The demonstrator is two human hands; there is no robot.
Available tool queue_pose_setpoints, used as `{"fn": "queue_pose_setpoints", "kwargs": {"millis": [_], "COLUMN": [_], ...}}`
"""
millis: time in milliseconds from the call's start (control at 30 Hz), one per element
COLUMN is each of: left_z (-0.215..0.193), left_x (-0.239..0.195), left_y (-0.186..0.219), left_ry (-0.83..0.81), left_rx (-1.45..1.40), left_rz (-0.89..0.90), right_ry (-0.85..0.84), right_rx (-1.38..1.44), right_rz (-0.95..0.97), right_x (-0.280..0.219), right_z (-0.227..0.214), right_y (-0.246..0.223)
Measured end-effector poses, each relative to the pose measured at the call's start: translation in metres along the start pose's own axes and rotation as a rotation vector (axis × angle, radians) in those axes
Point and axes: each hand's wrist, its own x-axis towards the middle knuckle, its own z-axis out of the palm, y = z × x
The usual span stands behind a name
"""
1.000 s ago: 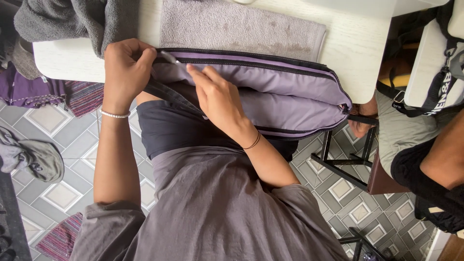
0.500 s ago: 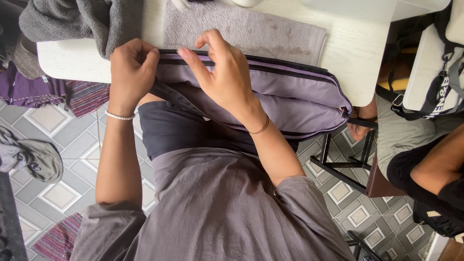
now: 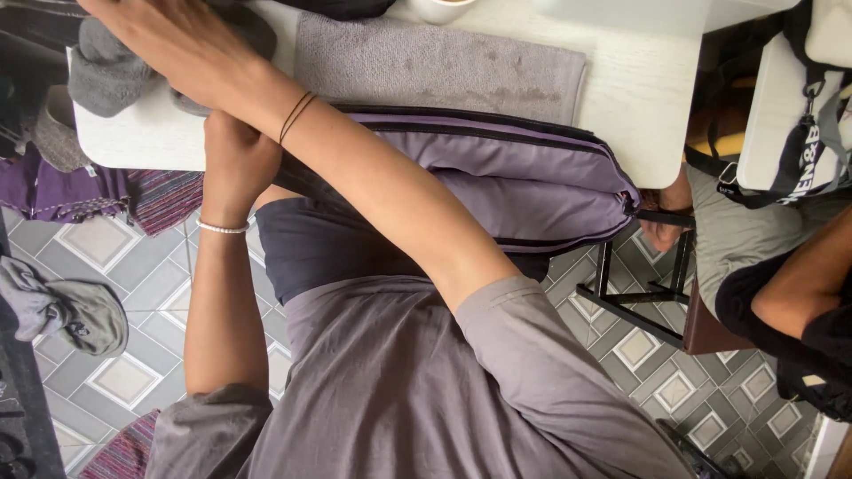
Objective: The person cleans the interior and exterior of a black bag with purple accents. They first wipe the inside lining with a small tool, then apply a balm from a round container to the exterior surface using a sponge applicator.
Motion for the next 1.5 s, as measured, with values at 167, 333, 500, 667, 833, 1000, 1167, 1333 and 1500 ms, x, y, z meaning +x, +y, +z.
{"fn": "queue_pose_setpoints", "kwargs": {"millis": [167,333,500,667,833,1000,1167,1333,1500], "left_z": [0.000,-0.006,0.000,0.004,0.002,0.002,0.004,0.005,0.009], "left_x": [0.009,0.004,-0.001,-0.003,-0.003,-0.003,-0.003,-0.003,-0.005], "left_y": [0.001,-0.009,-0.010,-0.005,-0.008,-0.009,-0.010,-0.014,-0.012], "left_ry": [-0.039,-0.070,-0.062,-0.013,-0.007,-0.009,0.004,-0.001,0.032], "left_rx": [-0.005,-0.011,0.042,0.090,0.093,0.104,0.092,0.076,0.127], "left_rz": [0.000,-0.035,-0.021,0.018,0.022,0.043,0.041,0.059,0.094], "right_ry": [0.109,0.137,-0.102,-0.109,-0.102,-0.109,-0.097,-0.167,-0.069], "right_rx": [0.094,0.074,-0.153,-0.238,-0.339,-0.495,-0.609,-0.700,-0.639], "right_rz": [0.106,0.174,0.237,0.260,0.292,0.407,0.457,0.514,0.691], "right_x": [-0.028,-0.084,-0.130,-0.162,-0.199,-0.231,-0.267,-0.272,-0.274], "right_z": [-0.115,-0.199,-0.192,-0.202,-0.232,-0.270,-0.292,-0.334,-0.346], "right_y": [-0.006,-0.022,0.003,0.027,0.051,0.060,0.084,0.075,0.073]}}
